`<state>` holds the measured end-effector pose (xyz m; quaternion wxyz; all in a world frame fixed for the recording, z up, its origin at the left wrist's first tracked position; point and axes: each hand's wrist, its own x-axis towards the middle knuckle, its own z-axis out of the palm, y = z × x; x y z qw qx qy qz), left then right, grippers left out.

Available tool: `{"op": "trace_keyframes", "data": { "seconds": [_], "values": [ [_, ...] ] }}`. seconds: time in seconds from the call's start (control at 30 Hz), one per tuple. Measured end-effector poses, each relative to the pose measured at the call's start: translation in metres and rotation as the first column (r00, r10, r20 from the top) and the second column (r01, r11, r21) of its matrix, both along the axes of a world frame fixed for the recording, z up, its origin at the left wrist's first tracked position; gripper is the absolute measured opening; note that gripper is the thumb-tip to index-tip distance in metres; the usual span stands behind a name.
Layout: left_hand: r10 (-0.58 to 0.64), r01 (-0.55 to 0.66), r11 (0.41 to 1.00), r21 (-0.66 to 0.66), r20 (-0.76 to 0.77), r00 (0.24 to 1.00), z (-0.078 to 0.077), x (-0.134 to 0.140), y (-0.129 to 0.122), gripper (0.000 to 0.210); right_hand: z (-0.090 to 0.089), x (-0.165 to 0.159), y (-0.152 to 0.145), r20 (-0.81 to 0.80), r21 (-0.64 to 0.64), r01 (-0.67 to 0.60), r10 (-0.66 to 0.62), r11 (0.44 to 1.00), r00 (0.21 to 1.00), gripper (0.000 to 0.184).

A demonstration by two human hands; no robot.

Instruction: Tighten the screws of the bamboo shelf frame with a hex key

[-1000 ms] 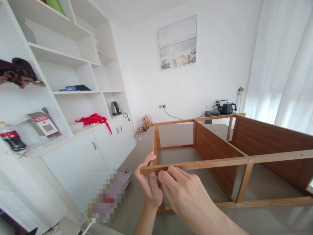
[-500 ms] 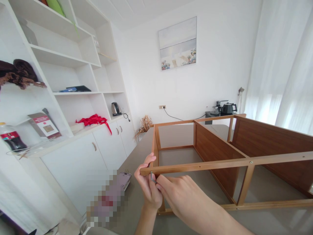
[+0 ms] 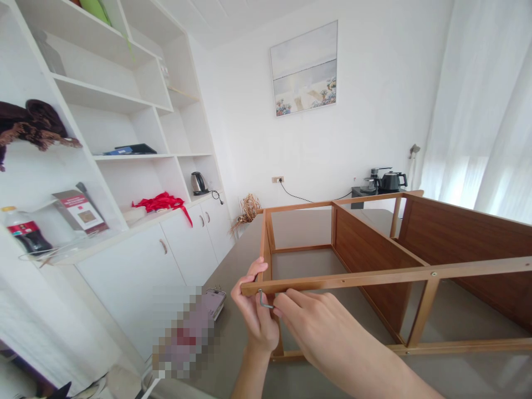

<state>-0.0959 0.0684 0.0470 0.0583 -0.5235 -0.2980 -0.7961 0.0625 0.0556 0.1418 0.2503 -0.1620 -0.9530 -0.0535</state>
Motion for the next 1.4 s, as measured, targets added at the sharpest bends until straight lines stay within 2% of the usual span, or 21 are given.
{"op": "trace_keyframes", "data": {
  "seconds": [0.33, 0.53, 1.0, 1.2, 1.4],
  "values": [
    [-0.011, 0.011, 1.000, 0.006, -0.008, 1.000, 0.000, -0.001, 0.001, 0.020, 0.000, -0.003, -0.001, -0.026, 0.038, 0.018, -0.017, 0.999, 1.000, 0.034],
    [0.003, -0.003, 1.000, 0.011, -0.020, 1.000, 0.001, -0.001, 0.002, 0.019, -0.008, -0.006, -0.001, -0.027, 0.082, 0.042, -0.040, 0.996, 0.999, 0.032],
    [0.008, -0.008, 1.000, -0.010, 0.028, 1.000, -0.001, 0.000, -0.001, 0.022, -0.011, -0.007, -0.004, -0.085, 0.142, 0.070, -0.058, 0.987, 0.995, 0.030],
    [-0.003, 0.003, 1.000, -0.010, 0.022, 1.000, -0.002, -0.001, 0.000, 0.019, -0.008, -0.006, -0.005, -0.103, 0.173, 0.096, -0.079, 0.980, 0.992, 0.032],
    [-0.011, 0.011, 1.000, 0.000, 0.013, 1.000, 0.001, 0.000, 0.000, 0.018, 0.000, -0.004, -0.008, -0.123, 0.129, 0.133, -0.117, 0.983, 0.985, 0.034]
  ]
}}
